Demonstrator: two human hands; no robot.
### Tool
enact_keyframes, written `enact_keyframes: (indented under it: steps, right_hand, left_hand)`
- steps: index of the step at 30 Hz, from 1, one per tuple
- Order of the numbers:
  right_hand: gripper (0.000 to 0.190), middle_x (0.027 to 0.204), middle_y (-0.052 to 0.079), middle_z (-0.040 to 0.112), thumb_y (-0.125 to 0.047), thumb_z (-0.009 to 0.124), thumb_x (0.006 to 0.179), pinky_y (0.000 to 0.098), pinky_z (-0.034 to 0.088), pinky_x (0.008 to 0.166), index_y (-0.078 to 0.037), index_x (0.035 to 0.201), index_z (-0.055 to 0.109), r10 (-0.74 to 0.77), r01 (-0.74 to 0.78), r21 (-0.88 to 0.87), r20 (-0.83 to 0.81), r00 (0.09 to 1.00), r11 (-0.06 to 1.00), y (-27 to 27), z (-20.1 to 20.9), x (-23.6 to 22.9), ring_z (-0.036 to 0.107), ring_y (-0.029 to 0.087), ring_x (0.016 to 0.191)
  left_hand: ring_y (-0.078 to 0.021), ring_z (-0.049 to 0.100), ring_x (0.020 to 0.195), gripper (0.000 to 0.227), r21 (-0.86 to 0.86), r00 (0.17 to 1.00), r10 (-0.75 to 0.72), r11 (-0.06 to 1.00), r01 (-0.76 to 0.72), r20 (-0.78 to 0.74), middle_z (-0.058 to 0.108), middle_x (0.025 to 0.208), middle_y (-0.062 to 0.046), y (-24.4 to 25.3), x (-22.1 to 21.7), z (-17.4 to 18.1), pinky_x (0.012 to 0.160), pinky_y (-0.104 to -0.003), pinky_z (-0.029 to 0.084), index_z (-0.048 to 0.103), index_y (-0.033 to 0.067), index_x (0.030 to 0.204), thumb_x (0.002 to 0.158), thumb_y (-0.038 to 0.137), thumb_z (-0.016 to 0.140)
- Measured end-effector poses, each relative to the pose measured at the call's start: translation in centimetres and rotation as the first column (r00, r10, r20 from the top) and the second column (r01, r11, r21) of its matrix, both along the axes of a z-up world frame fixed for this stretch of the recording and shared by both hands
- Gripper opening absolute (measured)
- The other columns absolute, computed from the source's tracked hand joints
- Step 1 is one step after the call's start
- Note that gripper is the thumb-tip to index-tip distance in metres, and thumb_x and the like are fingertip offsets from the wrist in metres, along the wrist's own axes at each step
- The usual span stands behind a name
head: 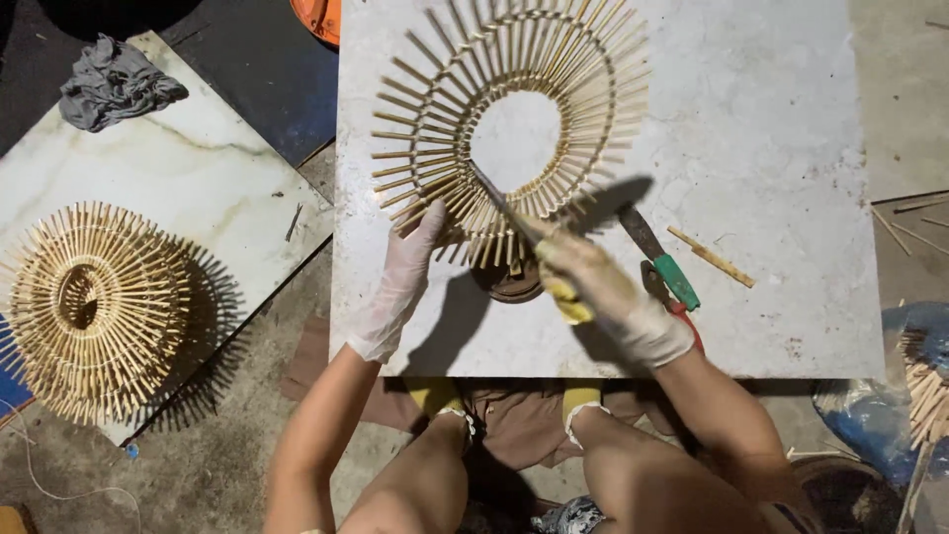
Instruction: Filing and shaping the edges of a circular bamboo decorative frame using a metal file and pliers.
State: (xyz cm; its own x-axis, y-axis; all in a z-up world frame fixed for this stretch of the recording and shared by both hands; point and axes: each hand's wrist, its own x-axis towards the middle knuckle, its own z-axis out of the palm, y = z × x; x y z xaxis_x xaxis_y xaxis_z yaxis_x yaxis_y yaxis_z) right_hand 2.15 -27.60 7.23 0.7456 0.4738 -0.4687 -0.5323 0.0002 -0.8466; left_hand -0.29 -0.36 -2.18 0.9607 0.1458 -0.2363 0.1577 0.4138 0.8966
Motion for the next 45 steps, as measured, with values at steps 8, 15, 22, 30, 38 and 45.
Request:
enact_keyframes:
  steps: [8,15,22,30,38,45]
  right_hand:
    - [0.067,0.064,-0.005,0.046,-0.043,0.048,0.101,0.0234,0.041,0.041,-0.017,0.161,0.037,-0.013,0.017,-0.024,0.170,0.985,1.000,-0.4,-0.6,-0.1,0.043,0.006,0.047]
    - [0.073,0.086,0.015,0.055,-0.052,0.053,0.096,0.0417,0.051,0.065,-0.026,0.163,0.041,0.270,-0.313,-0.281,-0.180,0.946,0.907,-2.4,-2.1,-2.3,0.053,0.019,0.069]
    - [0.073,0.117,0.018,0.058,-0.060,0.048,0.101,0.0329,0.052,0.075,-0.022,0.162,0.036,0.652,-0.610,-0.280,0.088,0.753,0.741,-6.6,-9.5,-4.5,0.056,0.018,0.091]
    - [0.074,0.111,0.007,0.060,-0.054,0.060,0.096,0.0274,0.052,0.059,-0.024,0.161,0.041,0.206,-0.091,-0.520,0.168,0.964,0.849,-10.1,-9.2,-0.4,0.057,0.011,0.076]
    - [0.061,0.115,0.015,0.072,-0.030,0.059,0.103,0.0364,0.058,0.067,-0.015,0.158,0.042,-0.011,0.421,-0.766,0.476,0.879,0.486,-18.8,-11.3,-0.7,0.069,0.023,0.083]
    - [0.068,0.099,0.032,0.070,-0.042,0.067,0.107,0.0547,0.054,0.077,-0.008,0.162,0.046,0.258,0.464,-0.885,0.455,0.852,0.026,-24.2,-15.2,-1.2,0.068,0.049,0.087]
  left_hand:
    - [-0.0162,0.071,0.092,0.054,0.020,1.000,-0.009,1.000,0.009,-0.014,0.071,0.110,-0.009,0.6,-0.1,1.7,0.086,-0.034,0.062,0.063,0.0022,0.128,0.093,0.042,0.072]
    - [-0.0166,0.068,0.103,0.048,0.258,0.993,0.068,0.962,-0.091,0.096,0.071,0.121,-0.008,4.6,-1.4,3.8,0.088,-0.031,0.059,0.064,0.0040,0.131,0.097,0.037,0.071]
    - [-0.0178,0.071,0.103,0.027,0.685,0.967,0.013,0.703,-0.188,0.253,0.073,0.120,-0.012,9.9,-7.0,-1.7,0.087,-0.031,0.060,0.062,0.0052,0.136,0.111,0.015,0.060]
    - [-0.0220,0.071,0.087,0.050,0.953,0.905,-0.312,0.181,-0.243,0.290,0.073,0.123,-0.013,4.8,-9.9,2.7,0.070,-0.032,0.057,0.060,0.0152,0.139,0.090,0.009,0.069]
    - [-0.0296,0.062,0.119,0.062,0.991,0.747,-0.657,0.005,-0.136,0.106,0.060,0.134,-0.012,1.8,-16.4,-2.9,0.092,-0.044,0.051,0.057,0.0172,0.142,0.081,0.013,0.070]
    - [-0.0369,0.051,0.130,0.078,0.987,0.581,-0.808,-0.004,0.159,-0.097,0.052,0.142,-0.021,3.5,-16.2,-2.0,0.106,-0.049,0.042,0.046,0.0066,0.148,0.078,0.031,0.073]
